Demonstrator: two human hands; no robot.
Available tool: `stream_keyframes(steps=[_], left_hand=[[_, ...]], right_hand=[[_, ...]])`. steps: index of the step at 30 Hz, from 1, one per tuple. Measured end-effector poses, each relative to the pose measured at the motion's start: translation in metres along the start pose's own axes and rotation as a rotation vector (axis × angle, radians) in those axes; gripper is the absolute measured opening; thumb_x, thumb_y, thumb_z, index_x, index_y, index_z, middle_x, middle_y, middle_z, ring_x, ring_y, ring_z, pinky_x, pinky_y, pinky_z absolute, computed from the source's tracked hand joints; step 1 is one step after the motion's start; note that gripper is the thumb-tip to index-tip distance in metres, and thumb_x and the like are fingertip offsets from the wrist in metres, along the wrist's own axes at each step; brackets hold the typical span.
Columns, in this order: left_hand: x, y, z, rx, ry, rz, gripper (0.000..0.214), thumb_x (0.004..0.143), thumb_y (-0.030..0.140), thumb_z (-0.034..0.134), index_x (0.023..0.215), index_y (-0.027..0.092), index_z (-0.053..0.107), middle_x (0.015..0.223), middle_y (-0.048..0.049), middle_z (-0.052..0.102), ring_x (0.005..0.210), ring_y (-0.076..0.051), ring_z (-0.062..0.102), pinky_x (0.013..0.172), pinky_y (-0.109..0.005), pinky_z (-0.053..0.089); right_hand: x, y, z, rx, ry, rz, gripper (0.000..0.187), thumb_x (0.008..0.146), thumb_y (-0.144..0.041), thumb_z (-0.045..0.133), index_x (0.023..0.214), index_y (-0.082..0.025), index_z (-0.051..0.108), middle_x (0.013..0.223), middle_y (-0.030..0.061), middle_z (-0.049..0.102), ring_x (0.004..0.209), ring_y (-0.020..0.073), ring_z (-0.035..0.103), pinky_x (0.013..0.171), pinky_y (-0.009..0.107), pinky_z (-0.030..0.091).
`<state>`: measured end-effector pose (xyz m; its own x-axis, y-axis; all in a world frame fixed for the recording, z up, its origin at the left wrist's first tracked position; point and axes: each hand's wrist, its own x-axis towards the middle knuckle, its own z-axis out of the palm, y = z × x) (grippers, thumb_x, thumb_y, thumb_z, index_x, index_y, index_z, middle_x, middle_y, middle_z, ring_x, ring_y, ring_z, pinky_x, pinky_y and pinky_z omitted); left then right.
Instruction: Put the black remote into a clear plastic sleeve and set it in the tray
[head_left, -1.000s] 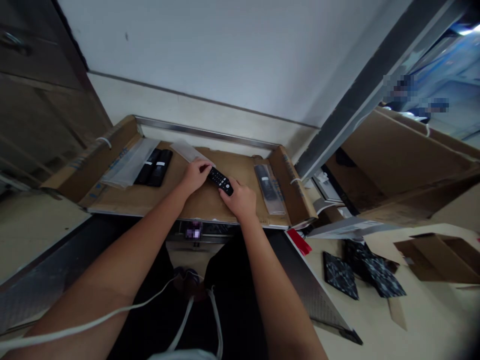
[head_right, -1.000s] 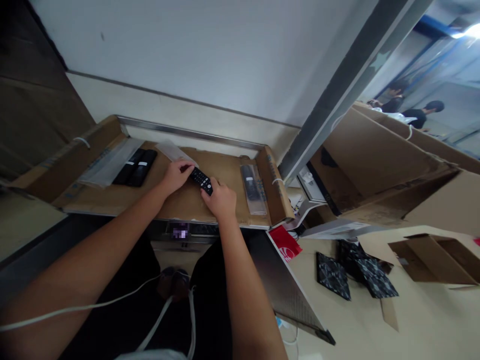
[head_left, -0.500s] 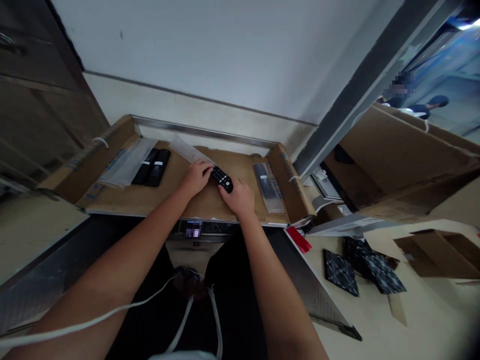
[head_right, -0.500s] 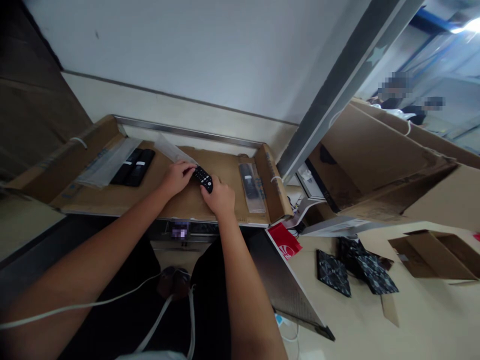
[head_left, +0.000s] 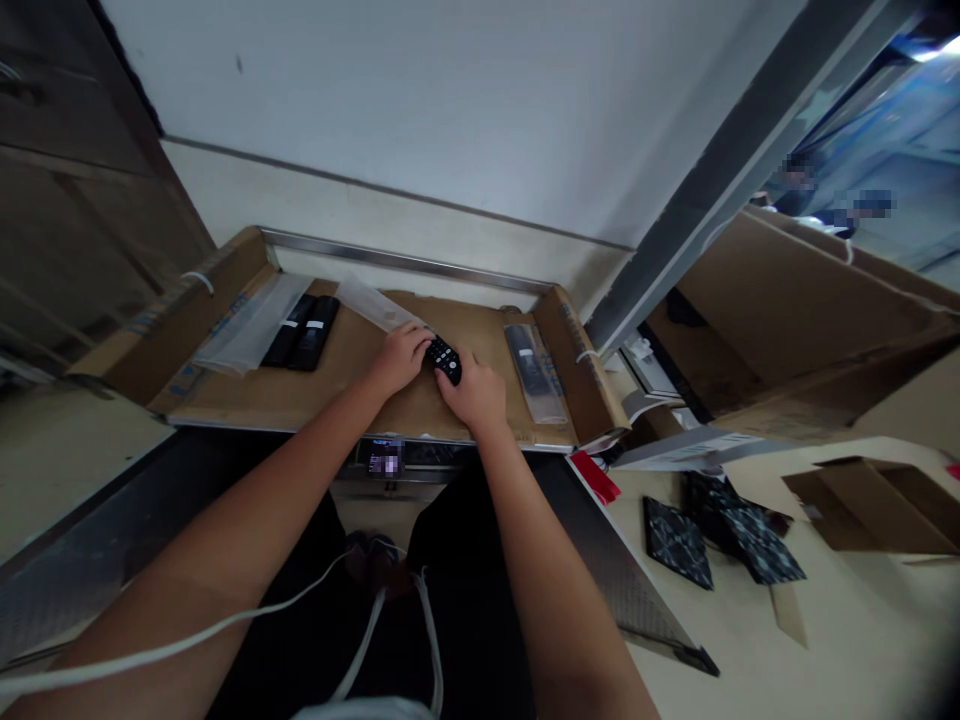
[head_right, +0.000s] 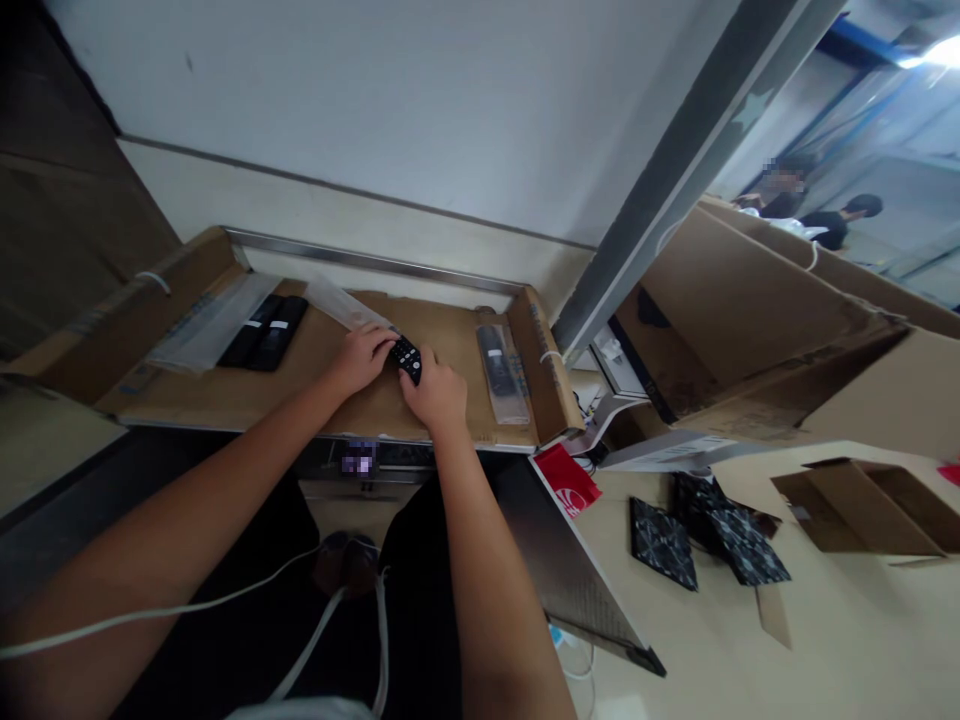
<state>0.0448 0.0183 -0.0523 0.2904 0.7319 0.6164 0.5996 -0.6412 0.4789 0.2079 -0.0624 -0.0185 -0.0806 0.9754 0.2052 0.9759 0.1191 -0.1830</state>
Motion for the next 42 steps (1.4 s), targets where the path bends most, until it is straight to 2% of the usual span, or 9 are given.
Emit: stream_keyframes(steps=[8, 14, 21, 24, 32, 36, 39, 42], left_hand=[[-0.002, 0.018, 0.0, -0.042, -0.013, 0.027, 0.02, 0.092, 0.014, 0.046, 0.096, 0.018, 0.065, 0.096, -0.008, 0.065, 0.094, -0.02, 0.061, 0.09, -0.037, 0.051], [-0.004, 0.015, -0.001, -0.037, 0.127, -0.09, 0.017, 0.081, 0.014, 0.057, 0.099, 0.017, 0.059, 0.092, -0.0075, 0.063, 0.085, -0.02, 0.06, 0.082, -0.035, 0.052], [-0.005, 0.017, -0.002, 0.013, 0.08, -0.186, 0.015, 0.076, 0.011, 0.056, 0.087, 0.02, 0.06, 0.084, -0.0039, 0.066, 0.077, -0.018, 0.06, 0.078, -0.033, 0.05], [-0.005, 0.02, -0.003, 0.026, 0.088, -0.184, 0.014, 0.075, 0.01, 0.055, 0.084, 0.02, 0.06, 0.081, -0.0035, 0.067, 0.074, -0.018, 0.06, 0.075, -0.032, 0.05], [-0.008, 0.026, -0.001, 0.022, 0.069, -0.119, 0.015, 0.073, 0.01, 0.054, 0.083, 0.021, 0.058, 0.079, -0.0024, 0.065, 0.072, -0.018, 0.059, 0.073, -0.032, 0.049], [-0.007, 0.03, -0.006, 0.018, 0.111, -0.115, 0.016, 0.074, 0.01, 0.056, 0.087, 0.02, 0.057, 0.086, -0.0048, 0.063, 0.08, -0.02, 0.059, 0.079, -0.034, 0.05], [-0.006, 0.029, -0.008, 0.058, 0.174, -0.129, 0.008, 0.08, 0.017, 0.059, 0.088, 0.02, 0.057, 0.09, -0.0068, 0.063, 0.088, -0.022, 0.059, 0.085, -0.038, 0.049], [-0.005, 0.025, -0.006, 0.07, 0.184, -0.175, 0.003, 0.085, 0.021, 0.058, 0.088, 0.02, 0.058, 0.087, -0.0057, 0.062, 0.085, -0.022, 0.058, 0.083, -0.037, 0.049]], right_hand=[[0.001, 0.004, 0.002, 0.097, 0.03, -0.043, 0.062, 0.095, -0.044, 0.044, 0.153, -0.025, 0.031, 0.132, 0.0121, 0.061, 0.111, 0.0303, 0.062, 0.091, 0.042, 0.049], [0.002, 0.007, 0.004, 0.159, 0.076, -0.048, 0.06, 0.095, -0.042, 0.045, 0.152, -0.027, 0.033, 0.132, 0.0109, 0.061, 0.11, 0.0301, 0.062, 0.091, 0.042, 0.051], [0.003, 0.008, 0.006, 0.192, 0.087, -0.067, 0.057, 0.095, -0.042, 0.045, 0.15, -0.026, 0.037, 0.134, 0.0098, 0.061, 0.114, 0.0288, 0.061, 0.095, 0.042, 0.049], [0.002, 0.008, 0.006, 0.179, 0.077, -0.07, 0.057, 0.095, -0.043, 0.044, 0.149, -0.025, 0.037, 0.132, 0.0098, 0.063, 0.11, 0.0294, 0.063, 0.093, 0.043, 0.05], [0.003, 0.004, -0.001, 0.087, 0.001, 0.026, 0.072, 0.094, -0.047, 0.045, 0.158, -0.024, 0.019, 0.131, 0.0123, 0.064, 0.107, 0.0318, 0.065, 0.088, 0.044, 0.051], [0.001, 0.001, -0.004, 0.055, -0.016, -0.016, 0.067, 0.093, -0.043, 0.046, 0.156, -0.029, 0.025, 0.129, 0.0089, 0.065, 0.106, 0.0291, 0.066, 0.089, 0.041, 0.051], [0.0, -0.001, -0.004, 0.026, -0.015, -0.064, 0.063, 0.093, -0.04, 0.047, 0.153, -0.027, 0.032, 0.13, 0.0091, 0.064, 0.107, 0.0278, 0.064, 0.09, 0.038, 0.05], [-0.001, -0.003, -0.004, 0.006, 0.01, -0.079, 0.058, 0.094, -0.041, 0.046, 0.149, -0.026, 0.038, 0.129, 0.0099, 0.065, 0.107, 0.0274, 0.064, 0.089, 0.037, 0.049]])
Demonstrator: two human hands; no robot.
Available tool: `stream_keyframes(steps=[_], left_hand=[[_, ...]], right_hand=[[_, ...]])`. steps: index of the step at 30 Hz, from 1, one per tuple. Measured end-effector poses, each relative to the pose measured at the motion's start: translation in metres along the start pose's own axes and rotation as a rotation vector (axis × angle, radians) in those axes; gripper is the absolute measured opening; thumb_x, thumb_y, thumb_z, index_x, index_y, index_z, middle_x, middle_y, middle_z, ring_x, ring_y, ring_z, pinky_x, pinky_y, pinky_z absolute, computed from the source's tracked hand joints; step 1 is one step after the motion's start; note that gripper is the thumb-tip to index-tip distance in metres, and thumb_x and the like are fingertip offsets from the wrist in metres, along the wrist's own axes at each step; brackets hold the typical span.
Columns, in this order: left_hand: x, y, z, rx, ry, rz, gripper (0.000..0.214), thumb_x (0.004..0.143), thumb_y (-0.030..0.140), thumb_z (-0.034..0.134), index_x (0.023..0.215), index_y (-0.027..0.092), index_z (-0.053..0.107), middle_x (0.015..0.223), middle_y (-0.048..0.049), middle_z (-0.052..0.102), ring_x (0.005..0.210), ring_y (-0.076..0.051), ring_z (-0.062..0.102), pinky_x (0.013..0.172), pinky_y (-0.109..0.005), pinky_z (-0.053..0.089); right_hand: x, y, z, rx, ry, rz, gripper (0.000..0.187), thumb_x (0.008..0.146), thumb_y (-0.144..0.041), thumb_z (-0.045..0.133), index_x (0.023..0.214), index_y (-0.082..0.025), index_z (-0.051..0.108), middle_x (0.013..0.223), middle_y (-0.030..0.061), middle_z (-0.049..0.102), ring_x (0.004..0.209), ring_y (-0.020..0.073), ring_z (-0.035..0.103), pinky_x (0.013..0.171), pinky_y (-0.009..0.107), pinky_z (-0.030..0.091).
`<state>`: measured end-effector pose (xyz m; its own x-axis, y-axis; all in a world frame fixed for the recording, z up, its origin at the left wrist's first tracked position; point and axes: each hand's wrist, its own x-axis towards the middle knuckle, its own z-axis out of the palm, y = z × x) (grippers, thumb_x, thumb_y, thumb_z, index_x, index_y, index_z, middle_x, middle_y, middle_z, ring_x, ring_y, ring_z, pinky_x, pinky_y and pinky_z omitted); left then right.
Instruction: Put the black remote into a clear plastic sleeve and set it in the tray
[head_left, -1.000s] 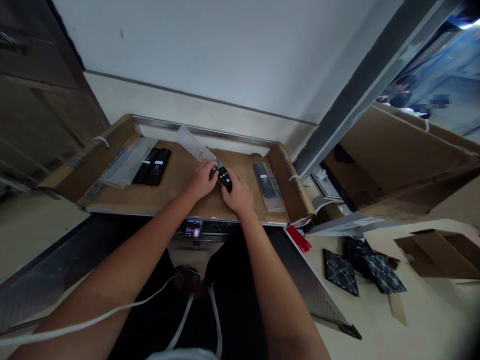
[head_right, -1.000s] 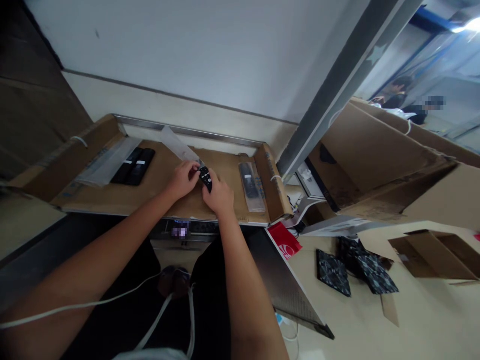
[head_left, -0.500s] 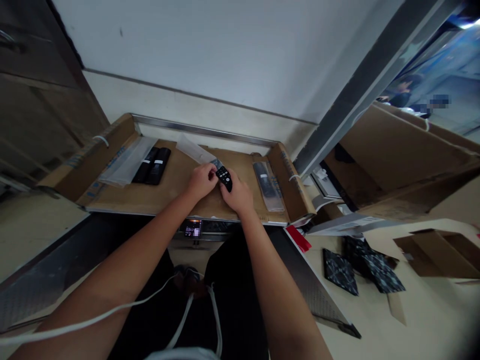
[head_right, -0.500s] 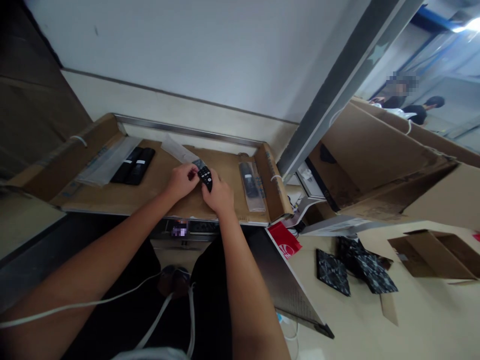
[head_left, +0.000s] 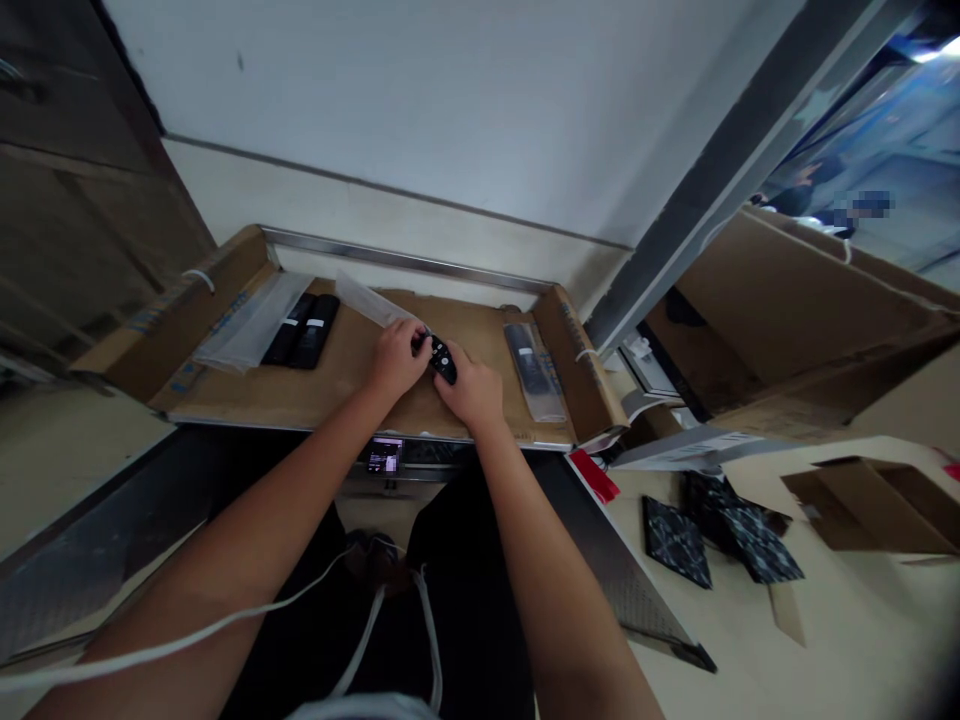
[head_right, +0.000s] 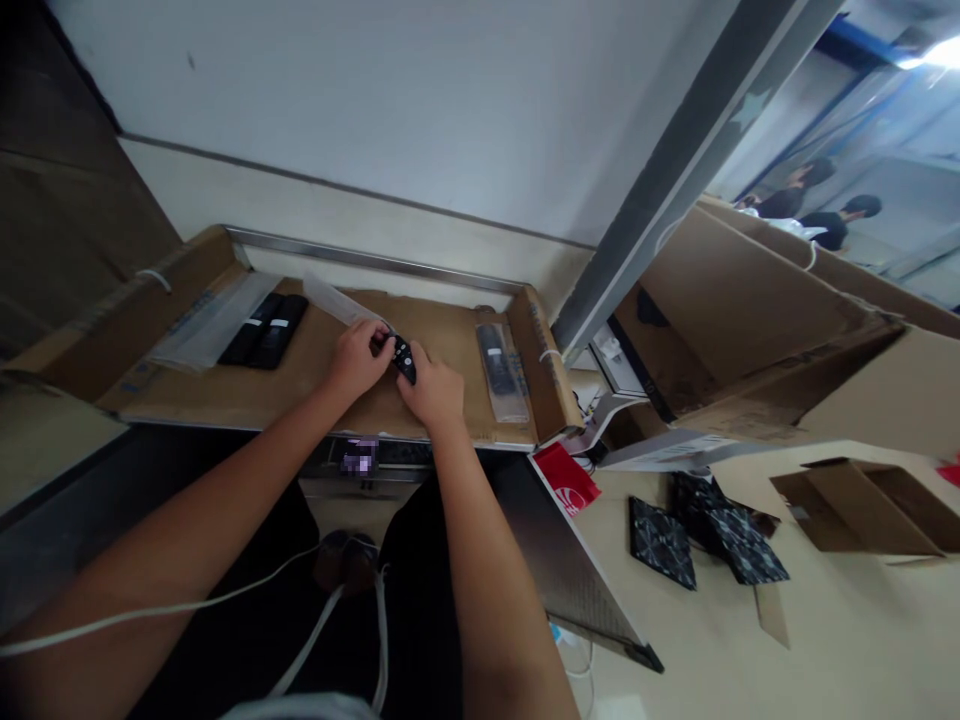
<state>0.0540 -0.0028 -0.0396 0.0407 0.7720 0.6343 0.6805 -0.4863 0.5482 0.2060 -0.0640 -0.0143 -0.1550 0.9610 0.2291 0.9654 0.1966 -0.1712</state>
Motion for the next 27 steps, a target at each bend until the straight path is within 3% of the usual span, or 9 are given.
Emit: stream_keyframes(steps=[12, 19, 23, 27], left_hand=[[0.002, -0.009, 0.006, -0.024, -0.01, -0.037, 0.008, 0.092, 0.021, 0.048, 0.087, 0.021, 0.055, 0.089, -0.0064, 0.063, 0.085, -0.021, 0.058, 0.081, -0.035, 0.048], [0.002, 0.0, 0.006, -0.027, -0.121, 0.114, 0.01, 0.093, 0.019, 0.045, 0.088, 0.021, 0.054, 0.089, -0.0064, 0.061, 0.088, -0.021, 0.058, 0.083, -0.036, 0.047], [0.001, 0.004, 0.005, -0.058, -0.165, 0.127, 0.009, 0.091, 0.016, 0.047, 0.087, 0.021, 0.053, 0.09, -0.0068, 0.061, 0.09, -0.022, 0.057, 0.085, -0.037, 0.047], [-0.002, 0.0, 0.005, -0.057, -0.119, 0.07, 0.007, 0.085, 0.016, 0.053, 0.09, 0.02, 0.054, 0.09, -0.0058, 0.062, 0.086, -0.02, 0.058, 0.082, -0.035, 0.049]], right_hand=[[-0.001, -0.002, -0.001, -0.059, 0.004, -0.037, 0.054, 0.096, -0.04, 0.046, 0.147, -0.024, 0.041, 0.133, 0.0118, 0.061, 0.107, 0.0264, 0.062, 0.086, 0.034, 0.048], [0.001, -0.002, 0.0, -0.016, -0.014, -0.021, 0.061, 0.095, -0.04, 0.046, 0.153, -0.024, 0.032, 0.137, 0.0119, 0.058, 0.11, 0.0274, 0.062, 0.089, 0.036, 0.049], [0.002, 0.001, 0.002, 0.032, -0.025, -0.026, 0.069, 0.095, -0.041, 0.045, 0.158, -0.026, 0.021, 0.139, 0.0116, 0.058, 0.108, 0.0279, 0.064, 0.089, 0.038, 0.05], [0.003, 0.004, 0.003, 0.093, -0.002, -0.026, 0.065, 0.095, -0.042, 0.044, 0.156, -0.029, 0.025, 0.136, 0.0086, 0.061, 0.11, 0.0276, 0.063, 0.091, 0.04, 0.05]])
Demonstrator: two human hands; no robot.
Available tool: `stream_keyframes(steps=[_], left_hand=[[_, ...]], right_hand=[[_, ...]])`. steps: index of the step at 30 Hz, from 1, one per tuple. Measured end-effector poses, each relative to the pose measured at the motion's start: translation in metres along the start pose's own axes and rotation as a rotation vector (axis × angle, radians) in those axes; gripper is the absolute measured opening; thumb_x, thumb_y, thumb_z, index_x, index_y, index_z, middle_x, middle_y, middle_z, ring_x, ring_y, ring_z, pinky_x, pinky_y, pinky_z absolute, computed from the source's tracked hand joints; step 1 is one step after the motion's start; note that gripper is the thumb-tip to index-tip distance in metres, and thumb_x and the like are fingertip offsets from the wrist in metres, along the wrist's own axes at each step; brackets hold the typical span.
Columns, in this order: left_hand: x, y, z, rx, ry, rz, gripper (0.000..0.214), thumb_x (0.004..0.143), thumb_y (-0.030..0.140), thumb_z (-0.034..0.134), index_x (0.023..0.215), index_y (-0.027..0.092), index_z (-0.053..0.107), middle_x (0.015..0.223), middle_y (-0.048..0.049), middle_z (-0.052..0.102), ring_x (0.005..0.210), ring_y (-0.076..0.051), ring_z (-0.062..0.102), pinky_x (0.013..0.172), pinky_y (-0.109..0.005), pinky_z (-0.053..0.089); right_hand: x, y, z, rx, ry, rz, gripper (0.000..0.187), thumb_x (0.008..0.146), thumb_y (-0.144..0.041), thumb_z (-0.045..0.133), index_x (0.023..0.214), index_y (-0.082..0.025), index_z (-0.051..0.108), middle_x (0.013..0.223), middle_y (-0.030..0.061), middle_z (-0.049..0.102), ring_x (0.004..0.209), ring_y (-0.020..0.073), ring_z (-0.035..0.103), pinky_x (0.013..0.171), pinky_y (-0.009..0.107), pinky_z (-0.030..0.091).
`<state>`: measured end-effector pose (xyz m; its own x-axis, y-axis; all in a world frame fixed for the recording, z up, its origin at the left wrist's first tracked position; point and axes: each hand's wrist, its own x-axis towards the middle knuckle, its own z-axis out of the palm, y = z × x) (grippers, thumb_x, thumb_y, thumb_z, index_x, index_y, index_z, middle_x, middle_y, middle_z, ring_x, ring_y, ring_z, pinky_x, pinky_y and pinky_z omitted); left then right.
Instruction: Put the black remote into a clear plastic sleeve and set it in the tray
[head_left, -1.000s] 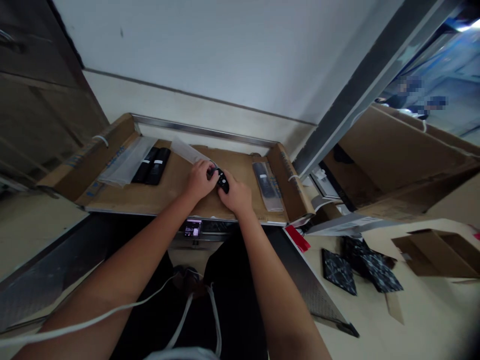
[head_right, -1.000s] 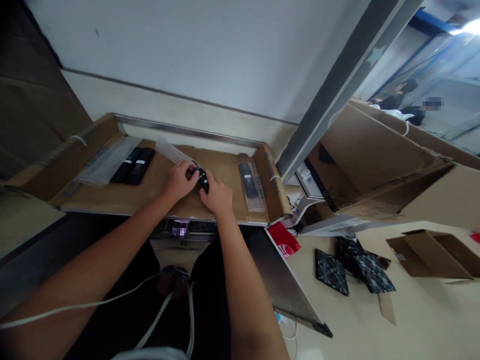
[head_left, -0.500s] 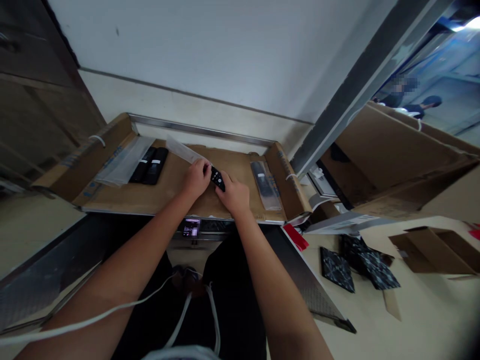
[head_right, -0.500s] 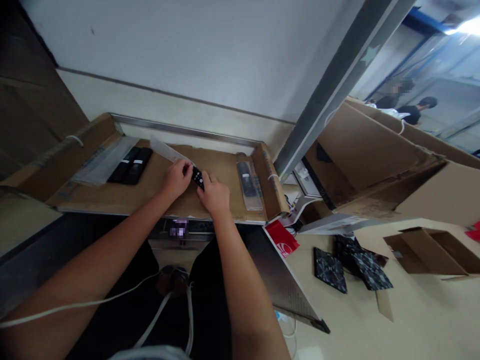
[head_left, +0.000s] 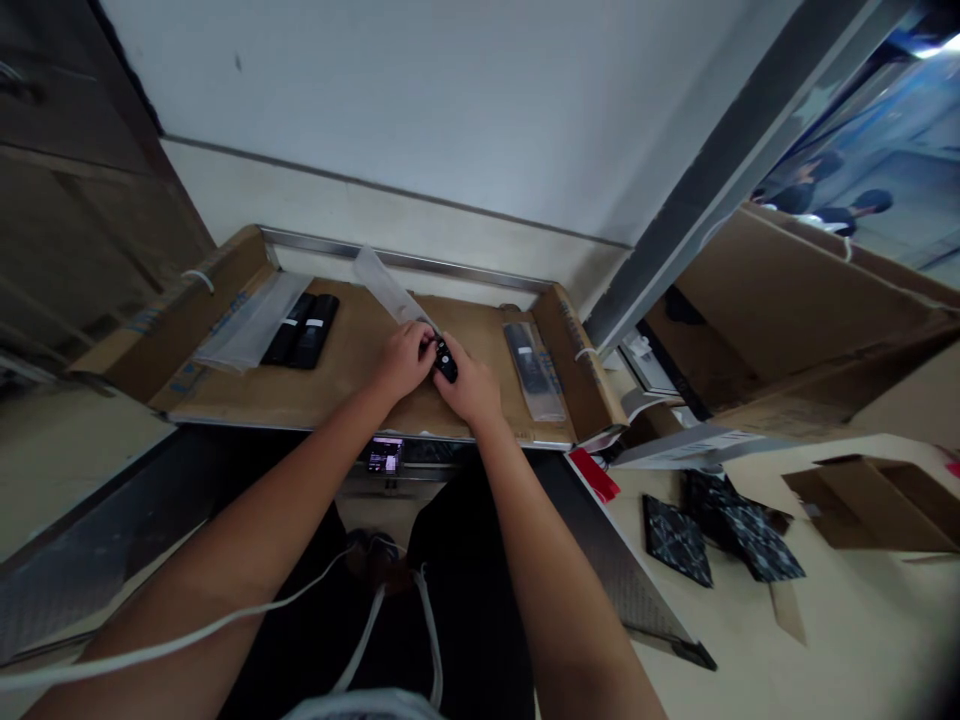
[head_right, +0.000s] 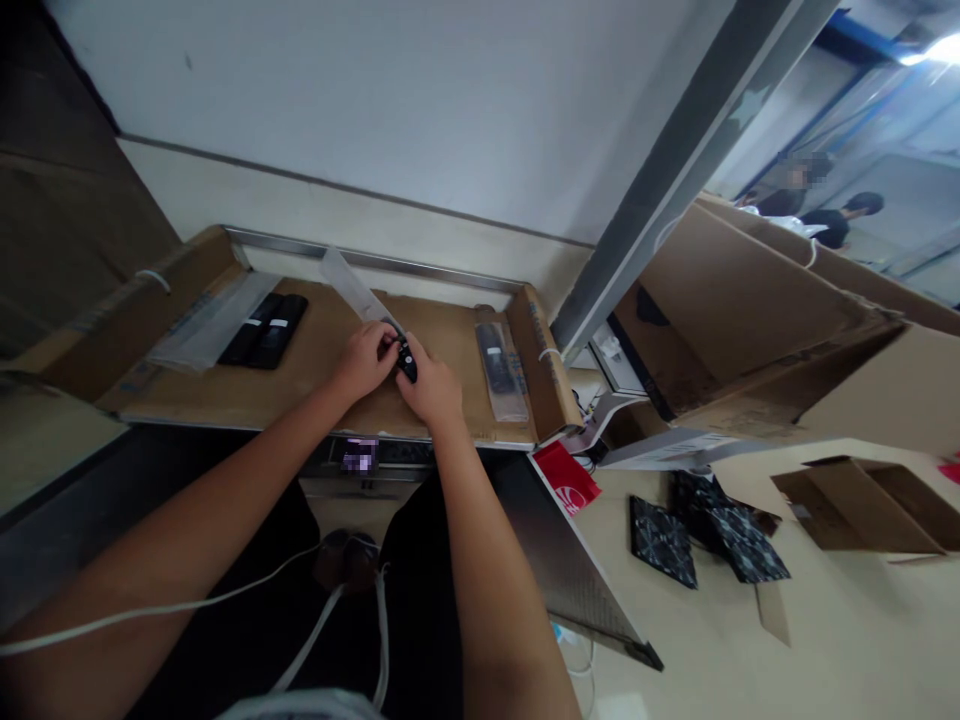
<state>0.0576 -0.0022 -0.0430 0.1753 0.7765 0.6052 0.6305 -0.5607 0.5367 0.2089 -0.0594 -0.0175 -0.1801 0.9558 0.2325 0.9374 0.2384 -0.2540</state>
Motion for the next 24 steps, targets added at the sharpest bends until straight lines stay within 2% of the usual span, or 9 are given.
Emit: stream_keyframes(steps=[3, 11, 18, 22, 24], left_hand=[[-0.003, -0.003, 0.0, 0.015, 0.031, -0.035, 0.012, 0.08, 0.017, 0.059, 0.09, 0.021, 0.055, 0.09, -0.005, 0.062, 0.084, -0.02, 0.058, 0.079, -0.034, 0.05], [-0.007, 0.002, 0.0, 0.023, 0.023, -0.088, 0.011, 0.076, 0.013, 0.058, 0.085, 0.02, 0.057, 0.083, -0.0047, 0.065, 0.077, -0.019, 0.06, 0.074, -0.034, 0.05], [-0.008, 0.006, 0.0, 0.007, 0.027, -0.078, 0.012, 0.077, 0.011, 0.057, 0.085, 0.02, 0.06, 0.081, -0.004, 0.067, 0.073, -0.019, 0.061, 0.073, -0.033, 0.049], [-0.007, 0.005, -0.001, 0.023, 0.022, -0.097, 0.01, 0.077, 0.012, 0.056, 0.08, 0.02, 0.059, 0.078, -0.0029, 0.065, 0.073, -0.018, 0.059, 0.073, -0.032, 0.048], [-0.006, 0.004, -0.002, 0.019, 0.019, -0.102, 0.009, 0.077, 0.012, 0.056, 0.079, 0.02, 0.058, 0.078, -0.0031, 0.064, 0.074, -0.019, 0.058, 0.074, -0.033, 0.047]], right_hand=[[0.0, 0.002, 0.001, 0.049, 0.029, 0.018, 0.063, 0.095, -0.042, 0.044, 0.155, -0.029, 0.029, 0.136, 0.0077, 0.061, 0.113, 0.0275, 0.062, 0.093, 0.04, 0.05], [0.003, 0.004, 0.001, 0.123, 0.029, 0.052, 0.061, 0.095, -0.042, 0.046, 0.152, -0.03, 0.033, 0.136, 0.0053, 0.061, 0.114, 0.0277, 0.063, 0.094, 0.041, 0.051], [0.006, 0.007, 0.006, 0.122, -0.01, 0.085, 0.07, 0.094, -0.046, 0.047, 0.157, -0.028, 0.022, 0.133, 0.009, 0.062, 0.112, 0.03, 0.065, 0.092, 0.045, 0.052], [0.006, 0.01, 0.009, 0.137, 0.001, 0.094, 0.081, 0.092, -0.049, 0.05, 0.159, -0.021, 0.014, 0.138, 0.0137, 0.058, 0.115, 0.0313, 0.063, 0.092, 0.045, 0.052], [0.007, 0.012, 0.011, 0.205, 0.016, 0.076, 0.082, 0.089, -0.047, 0.054, 0.158, -0.021, 0.016, 0.14, 0.0129, 0.057, 0.117, 0.0306, 0.062, 0.094, 0.044, 0.052]])
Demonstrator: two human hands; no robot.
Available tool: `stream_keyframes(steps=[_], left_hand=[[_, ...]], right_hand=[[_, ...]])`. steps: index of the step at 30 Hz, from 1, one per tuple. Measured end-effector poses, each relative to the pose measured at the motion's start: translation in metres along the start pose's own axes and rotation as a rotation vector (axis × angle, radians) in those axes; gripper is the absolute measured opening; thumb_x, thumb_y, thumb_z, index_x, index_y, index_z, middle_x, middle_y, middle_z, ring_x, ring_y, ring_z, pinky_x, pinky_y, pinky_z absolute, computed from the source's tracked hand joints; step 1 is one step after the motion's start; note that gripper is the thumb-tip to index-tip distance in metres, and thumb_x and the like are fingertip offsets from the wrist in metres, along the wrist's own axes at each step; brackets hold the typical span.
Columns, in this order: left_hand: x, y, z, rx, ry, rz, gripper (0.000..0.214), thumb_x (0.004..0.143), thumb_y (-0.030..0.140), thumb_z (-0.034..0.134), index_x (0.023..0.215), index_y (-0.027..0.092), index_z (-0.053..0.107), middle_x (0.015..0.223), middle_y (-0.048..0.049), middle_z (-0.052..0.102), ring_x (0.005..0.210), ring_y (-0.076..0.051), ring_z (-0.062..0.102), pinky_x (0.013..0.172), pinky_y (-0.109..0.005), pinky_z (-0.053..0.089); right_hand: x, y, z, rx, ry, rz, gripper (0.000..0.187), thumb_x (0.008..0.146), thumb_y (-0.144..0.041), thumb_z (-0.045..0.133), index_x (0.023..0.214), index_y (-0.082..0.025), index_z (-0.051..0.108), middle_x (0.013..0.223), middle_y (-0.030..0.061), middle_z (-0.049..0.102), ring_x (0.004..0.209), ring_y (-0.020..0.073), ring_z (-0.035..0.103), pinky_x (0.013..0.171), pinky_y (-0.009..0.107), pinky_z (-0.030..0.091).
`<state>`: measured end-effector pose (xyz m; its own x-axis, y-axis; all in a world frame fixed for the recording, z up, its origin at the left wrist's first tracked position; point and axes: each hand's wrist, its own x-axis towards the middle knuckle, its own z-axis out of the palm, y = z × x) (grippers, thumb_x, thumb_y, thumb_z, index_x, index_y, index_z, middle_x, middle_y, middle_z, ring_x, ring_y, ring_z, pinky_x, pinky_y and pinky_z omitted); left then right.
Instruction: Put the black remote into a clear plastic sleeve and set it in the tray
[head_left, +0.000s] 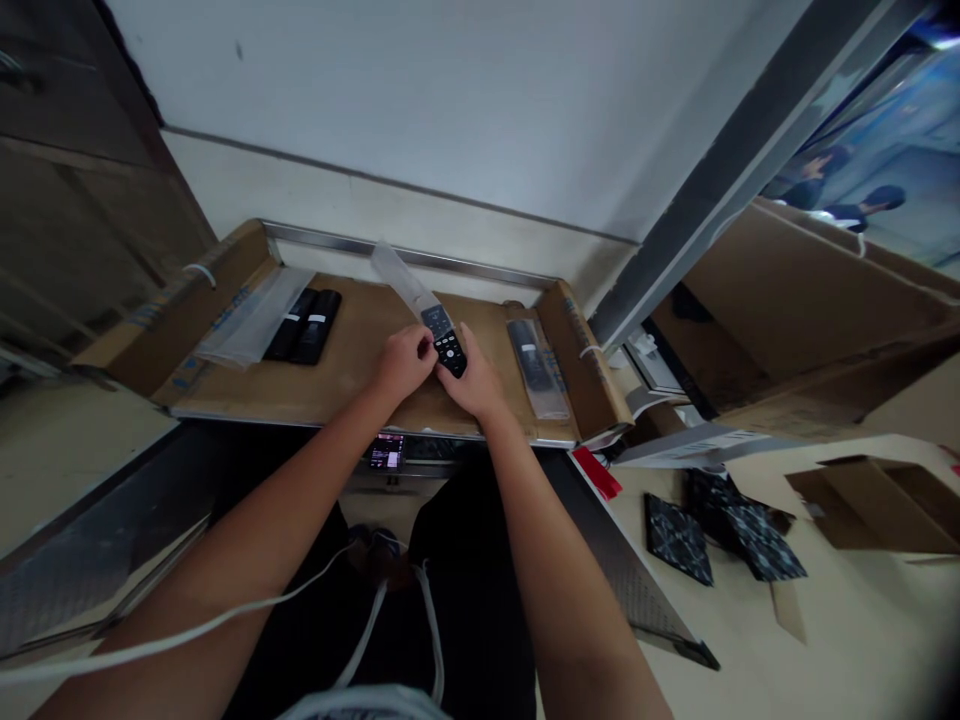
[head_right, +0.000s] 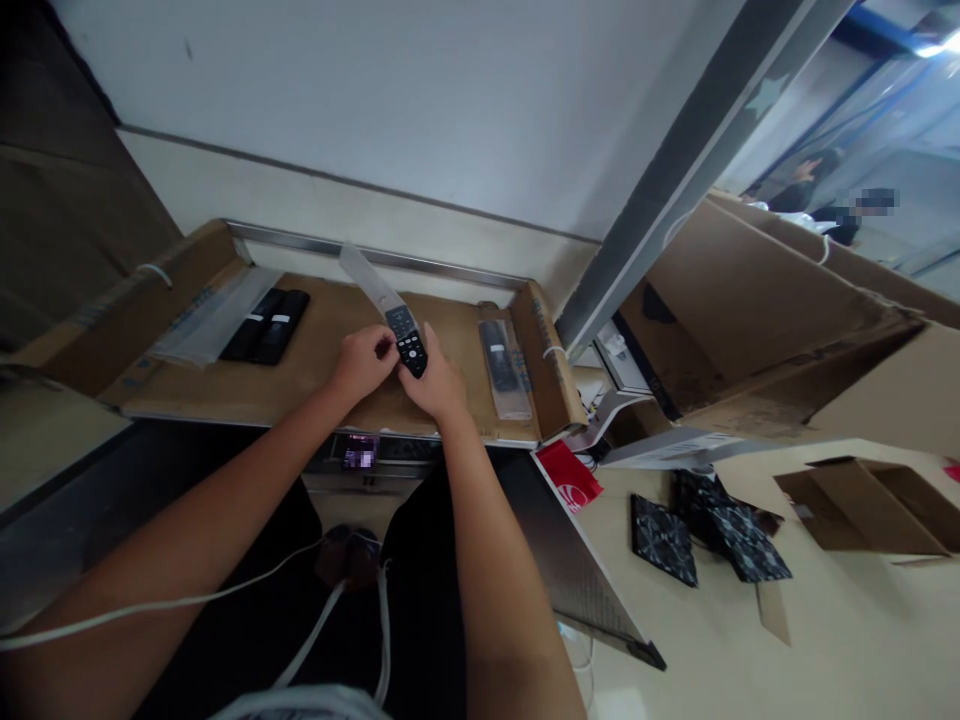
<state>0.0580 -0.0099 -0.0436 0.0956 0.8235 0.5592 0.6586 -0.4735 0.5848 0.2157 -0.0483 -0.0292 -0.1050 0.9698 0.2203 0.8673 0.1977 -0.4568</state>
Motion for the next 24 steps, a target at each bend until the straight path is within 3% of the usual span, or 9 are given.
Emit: stream_keyframes(steps=[5, 9, 14, 19, 24], left_hand=[[0.0, -0.001, 0.0, -0.059, -0.025, 0.034, 0.011, 0.079, 0.011, 0.054, 0.085, 0.02, 0.054, 0.084, -0.0038, 0.062, 0.078, -0.018, 0.056, 0.077, -0.033, 0.046], [0.0, -0.001, 0.0, -0.087, -0.069, 0.061, 0.011, 0.079, 0.01, 0.053, 0.084, 0.02, 0.051, 0.084, -0.0031, 0.06, 0.079, -0.018, 0.054, 0.077, -0.033, 0.045], [0.0, -0.001, 0.001, -0.102, -0.098, 0.096, 0.012, 0.078, 0.009, 0.053, 0.082, 0.02, 0.05, 0.082, -0.0028, 0.058, 0.078, -0.018, 0.053, 0.076, -0.032, 0.044], [-0.001, 0.001, -0.001, -0.159, -0.129, 0.134, 0.009, 0.079, 0.01, 0.053, 0.082, 0.019, 0.052, 0.081, -0.0025, 0.058, 0.076, -0.017, 0.052, 0.074, -0.031, 0.042], [-0.002, 0.0, -0.001, -0.229, -0.203, 0.116, 0.004, 0.081, 0.014, 0.053, 0.081, 0.018, 0.054, 0.075, 0.0003, 0.055, 0.069, -0.014, 0.049, 0.067, -0.028, 0.038]], right_hand=[[0.005, 0.009, 0.002, 0.328, 0.024, -0.143, 0.069, 0.083, -0.038, 0.062, 0.147, -0.025, 0.038, 0.139, 0.0062, 0.058, 0.122, 0.0264, 0.059, 0.104, 0.041, 0.047], [0.007, 0.013, 0.005, 0.442, 0.057, -0.126, 0.069, 0.078, -0.036, 0.067, 0.142, -0.023, 0.044, 0.132, 0.0073, 0.061, 0.117, 0.0272, 0.06, 0.104, 0.042, 0.045], [0.006, 0.013, 0.005, 0.442, 0.095, -0.04, 0.062, 0.074, -0.039, 0.067, 0.132, -0.025, 0.048, 0.109, 0.0037, 0.066, 0.094, 0.024, 0.063, 0.09, 0.039, 0.049], [0.006, 0.012, 0.006, 0.445, 0.139, 0.036, 0.054, 0.072, -0.044, 0.067, 0.118, -0.025, 0.049, 0.086, -0.0031, 0.061, 0.072, 0.0177, 0.056, 0.074, 0.03, 0.045], [0.009, 0.014, 0.009, 0.486, 0.206, 0.079, 0.038, 0.075, -0.042, 0.064, 0.105, -0.023, 0.05, 0.076, -0.0046, 0.057, 0.066, 0.0155, 0.052, 0.067, 0.026, 0.04]])
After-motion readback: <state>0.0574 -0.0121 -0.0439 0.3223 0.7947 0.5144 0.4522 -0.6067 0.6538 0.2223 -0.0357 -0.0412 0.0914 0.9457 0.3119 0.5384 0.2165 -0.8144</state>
